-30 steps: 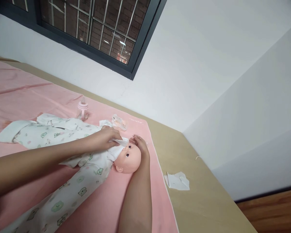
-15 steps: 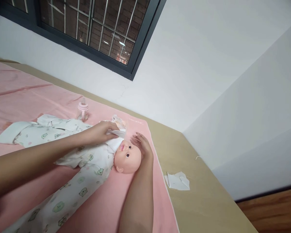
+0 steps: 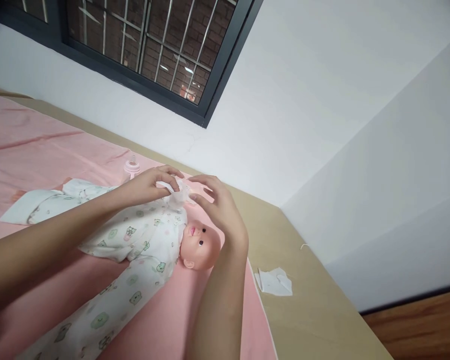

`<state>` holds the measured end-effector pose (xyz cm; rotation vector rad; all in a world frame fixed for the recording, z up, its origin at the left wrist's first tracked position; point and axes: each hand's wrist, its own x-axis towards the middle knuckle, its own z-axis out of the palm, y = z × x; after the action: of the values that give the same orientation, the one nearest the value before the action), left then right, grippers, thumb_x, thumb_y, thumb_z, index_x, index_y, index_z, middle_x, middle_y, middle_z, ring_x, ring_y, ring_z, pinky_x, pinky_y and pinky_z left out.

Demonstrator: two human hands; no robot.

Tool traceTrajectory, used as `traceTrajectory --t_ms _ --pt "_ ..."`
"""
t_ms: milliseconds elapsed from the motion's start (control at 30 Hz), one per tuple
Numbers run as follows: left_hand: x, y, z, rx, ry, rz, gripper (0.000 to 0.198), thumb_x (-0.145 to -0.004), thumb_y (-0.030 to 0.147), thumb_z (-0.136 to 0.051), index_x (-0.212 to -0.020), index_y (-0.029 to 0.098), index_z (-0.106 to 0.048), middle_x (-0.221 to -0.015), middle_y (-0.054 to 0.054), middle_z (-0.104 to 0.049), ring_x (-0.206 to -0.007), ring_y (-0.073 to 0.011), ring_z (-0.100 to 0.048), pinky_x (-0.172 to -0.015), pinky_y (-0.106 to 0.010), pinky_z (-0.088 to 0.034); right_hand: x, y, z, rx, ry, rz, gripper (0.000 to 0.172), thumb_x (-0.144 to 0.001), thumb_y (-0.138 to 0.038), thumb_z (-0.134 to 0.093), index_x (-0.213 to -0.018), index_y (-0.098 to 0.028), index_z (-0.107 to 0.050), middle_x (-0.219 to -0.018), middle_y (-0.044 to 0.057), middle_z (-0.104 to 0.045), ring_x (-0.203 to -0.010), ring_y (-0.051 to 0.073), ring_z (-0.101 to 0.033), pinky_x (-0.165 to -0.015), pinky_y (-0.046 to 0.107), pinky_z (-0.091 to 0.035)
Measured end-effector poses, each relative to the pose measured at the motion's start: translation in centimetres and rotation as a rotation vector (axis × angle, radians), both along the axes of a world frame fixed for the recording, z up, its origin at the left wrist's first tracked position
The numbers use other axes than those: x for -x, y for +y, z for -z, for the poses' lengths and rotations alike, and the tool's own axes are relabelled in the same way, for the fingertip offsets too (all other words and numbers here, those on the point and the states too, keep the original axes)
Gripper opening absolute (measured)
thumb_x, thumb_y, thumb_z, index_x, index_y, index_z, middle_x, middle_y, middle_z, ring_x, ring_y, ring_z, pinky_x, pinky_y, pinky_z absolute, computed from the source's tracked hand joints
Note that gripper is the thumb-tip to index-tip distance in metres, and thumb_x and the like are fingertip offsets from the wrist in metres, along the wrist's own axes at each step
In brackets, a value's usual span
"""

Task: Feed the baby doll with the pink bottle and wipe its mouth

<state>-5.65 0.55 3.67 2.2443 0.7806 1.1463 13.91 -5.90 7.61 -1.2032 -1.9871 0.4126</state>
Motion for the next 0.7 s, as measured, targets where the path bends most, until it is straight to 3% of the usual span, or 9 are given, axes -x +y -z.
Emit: traceTrajectory --t_ms 167,367,567,700 --pt "0.5 -0.3 -0.5 -0.037 0.066 -0.044 0.023 -0.070 0.014 -0.050 -0.076 0.021 -0.071 -0.120 -0.003 -0.060 -0.118 -0.0233 -0.051 -0.105 -0.041 -0.037 1.8 0.3 0.4 -0.100 -0.175 0.100 0.013 -0.081 -0.035 -0.062 -0.089 -0.025 -0.066 -0.120 0.004 -0.057 -0.117 0.021 -0.052 -0.100 0.041 -0.040" --pt "0.8 0.1 -0.7 -0.030 0.095 -0.078 0.029 -0.069 0.012 -0.048 -0.081 0.022 -0.072 -0.118 -0.002 -0.061 -0.116 -0.0234 -0.052 -0.103 -0.039 -0.040 2.3 0.8 0.7 -0.063 -0.158 0.082 0.011 -0.083 -0.032 -0.058 -0.084 -0.023 -0.064 -0.106 0.003 -0.065 -0.104 0.018 -0.059 -0.092 0.035 -0.043" --pt "1.8 3.1 0.6 -0.029 0.032 -0.116 0.042 -0.068 0.012 -0.046 -0.099 0.023 -0.071 -0.114 -0.001 -0.065 -0.113 -0.0218 -0.055 -0.102 -0.034 -0.040 1.5 2.0 1.3 0.031 -0.063 0.193 0.009 -0.078 -0.028 -0.061 -0.079 -0.020 -0.063 -0.079 0.001 -0.068 -0.078 0.015 -0.062 -0.075 0.029 -0.047" --pt "3.3 5.7 1.3 0.058 -0.014 -0.250 0.048 -0.069 0.015 -0.049 -0.114 0.022 -0.064 -0.119 -0.003 -0.063 -0.115 -0.0234 -0.054 -0.100 -0.035 -0.041 0.9 2.6 1.3 0.063 -0.044 0.296 0.012 -0.076 -0.028 -0.059 -0.086 -0.021 -0.061 -0.075 0.001 -0.067 -0.070 0.014 -0.059 -0.066 0.027 -0.044"
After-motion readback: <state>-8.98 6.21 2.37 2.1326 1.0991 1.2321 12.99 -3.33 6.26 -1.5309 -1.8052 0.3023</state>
